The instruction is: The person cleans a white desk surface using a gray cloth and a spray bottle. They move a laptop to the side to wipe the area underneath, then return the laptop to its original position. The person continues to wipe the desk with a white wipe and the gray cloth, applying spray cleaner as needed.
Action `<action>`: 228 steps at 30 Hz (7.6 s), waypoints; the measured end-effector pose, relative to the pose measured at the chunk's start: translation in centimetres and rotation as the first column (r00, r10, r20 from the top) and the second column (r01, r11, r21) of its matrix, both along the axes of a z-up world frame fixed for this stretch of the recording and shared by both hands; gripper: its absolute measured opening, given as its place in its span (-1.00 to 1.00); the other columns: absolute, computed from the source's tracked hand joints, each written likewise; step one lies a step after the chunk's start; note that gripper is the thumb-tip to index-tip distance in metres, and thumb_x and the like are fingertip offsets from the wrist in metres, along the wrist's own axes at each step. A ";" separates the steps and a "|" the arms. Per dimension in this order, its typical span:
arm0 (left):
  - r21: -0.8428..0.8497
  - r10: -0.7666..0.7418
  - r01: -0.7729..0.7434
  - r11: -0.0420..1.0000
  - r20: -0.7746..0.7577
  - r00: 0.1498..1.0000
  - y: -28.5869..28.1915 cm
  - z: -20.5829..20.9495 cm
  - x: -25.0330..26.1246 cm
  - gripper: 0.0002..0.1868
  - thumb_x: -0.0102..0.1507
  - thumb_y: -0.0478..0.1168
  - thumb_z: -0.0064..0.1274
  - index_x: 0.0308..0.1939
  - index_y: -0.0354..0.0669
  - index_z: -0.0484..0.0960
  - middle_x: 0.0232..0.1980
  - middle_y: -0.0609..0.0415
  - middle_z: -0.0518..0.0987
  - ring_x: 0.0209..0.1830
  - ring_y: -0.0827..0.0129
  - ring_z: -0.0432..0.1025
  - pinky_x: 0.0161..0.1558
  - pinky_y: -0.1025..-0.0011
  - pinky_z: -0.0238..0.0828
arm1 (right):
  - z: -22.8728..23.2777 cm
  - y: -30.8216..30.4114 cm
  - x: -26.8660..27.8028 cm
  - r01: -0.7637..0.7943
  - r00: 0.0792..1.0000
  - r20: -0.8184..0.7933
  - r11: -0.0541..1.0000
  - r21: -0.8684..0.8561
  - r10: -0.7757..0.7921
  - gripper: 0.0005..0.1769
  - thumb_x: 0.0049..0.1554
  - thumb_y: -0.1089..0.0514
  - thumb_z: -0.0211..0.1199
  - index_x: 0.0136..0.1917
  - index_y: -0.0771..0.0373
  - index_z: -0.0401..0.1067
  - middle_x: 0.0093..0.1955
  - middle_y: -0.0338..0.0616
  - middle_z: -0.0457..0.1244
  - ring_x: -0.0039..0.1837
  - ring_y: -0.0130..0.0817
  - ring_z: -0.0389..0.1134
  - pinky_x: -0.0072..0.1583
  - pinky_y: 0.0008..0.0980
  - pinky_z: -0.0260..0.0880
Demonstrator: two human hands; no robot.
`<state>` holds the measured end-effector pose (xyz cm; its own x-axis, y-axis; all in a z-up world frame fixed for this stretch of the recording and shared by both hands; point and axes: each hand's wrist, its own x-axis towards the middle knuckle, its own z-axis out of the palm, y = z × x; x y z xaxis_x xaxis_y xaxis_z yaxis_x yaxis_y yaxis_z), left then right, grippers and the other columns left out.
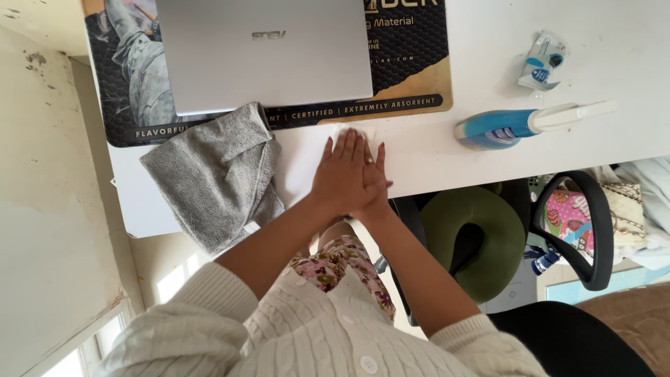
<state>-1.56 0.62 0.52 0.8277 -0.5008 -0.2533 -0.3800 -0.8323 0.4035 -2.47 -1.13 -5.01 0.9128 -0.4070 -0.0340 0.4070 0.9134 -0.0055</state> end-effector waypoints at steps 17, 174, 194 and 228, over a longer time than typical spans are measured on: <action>-0.191 0.003 0.000 0.982 0.014 1.000 -0.3 0.6 -6.5 0.25 0.17 0.55 -0.14 0.47 -0.58 0.08 0.55 -0.50 0.05 0.63 -0.22 -0.17 0.54 -0.03 -0.38 | -4.9 -0.7 -8.0 0.146 0.982 -0.121 0.989 -0.021 -0.147 0.39 0.14 -0.68 -0.15 0.67 0.49 -0.45 0.73 0.36 -0.46 0.75 0.09 -0.52 0.66 -0.04 -0.46; 0.021 0.320 -0.322 0.947 -0.166 0.933 7.7 6.4 -6.7 -0.39 0.14 -0.30 0.08 0.31 0.00 0.47 0.22 -0.02 0.52 0.27 0.15 0.41 0.18 0.18 0.50 | 3.6 -9.8 5.5 -0.777 0.624 -0.750 0.280 -0.564 0.219 -0.76 0.20 0.24 0.10 0.15 0.24 0.36 0.08 -0.06 0.33 0.08 -0.28 0.34 0.08 -0.26 0.38; -0.489 0.469 -0.810 -0.325 -0.827 0.311 11.6 -4.9 -4.5 -0.68 0.34 -0.32 0.06 0.16 -0.35 0.58 -0.04 -0.07 0.63 -0.15 0.33 0.55 -0.17 0.39 0.59 | 4.2 -5.2 1.7 -0.884 0.363 -0.888 -0.198 -0.424 0.281 -0.62 0.28 0.16 0.01 0.34 0.26 0.33 0.14 -0.04 0.37 0.06 -0.30 0.47 0.11 -0.31 0.54; -0.515 0.764 -0.816 0.263 -0.404 0.502 9.2 1.9 -6.3 -0.67 0.17 -0.19 0.26 -0.04 -0.26 0.64 -0.06 -0.14 0.63 -0.11 0.13 0.57 -0.07 0.28 0.48 | 6.0 -7.8 -6.7 -0.106 0.994 -0.077 -0.694 -0.713 -0.072 -0.34 0.15 0.23 0.30 0.47 0.30 0.17 0.48 0.22 0.13 0.58 0.19 0.05 0.53 0.07 0.06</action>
<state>-7.85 9.85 2.39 0.8969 0.3519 -0.2679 0.3719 -0.2720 0.8875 -9.19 -8.95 0.98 0.9508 0.1920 0.2433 0.3082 -0.6669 -0.6784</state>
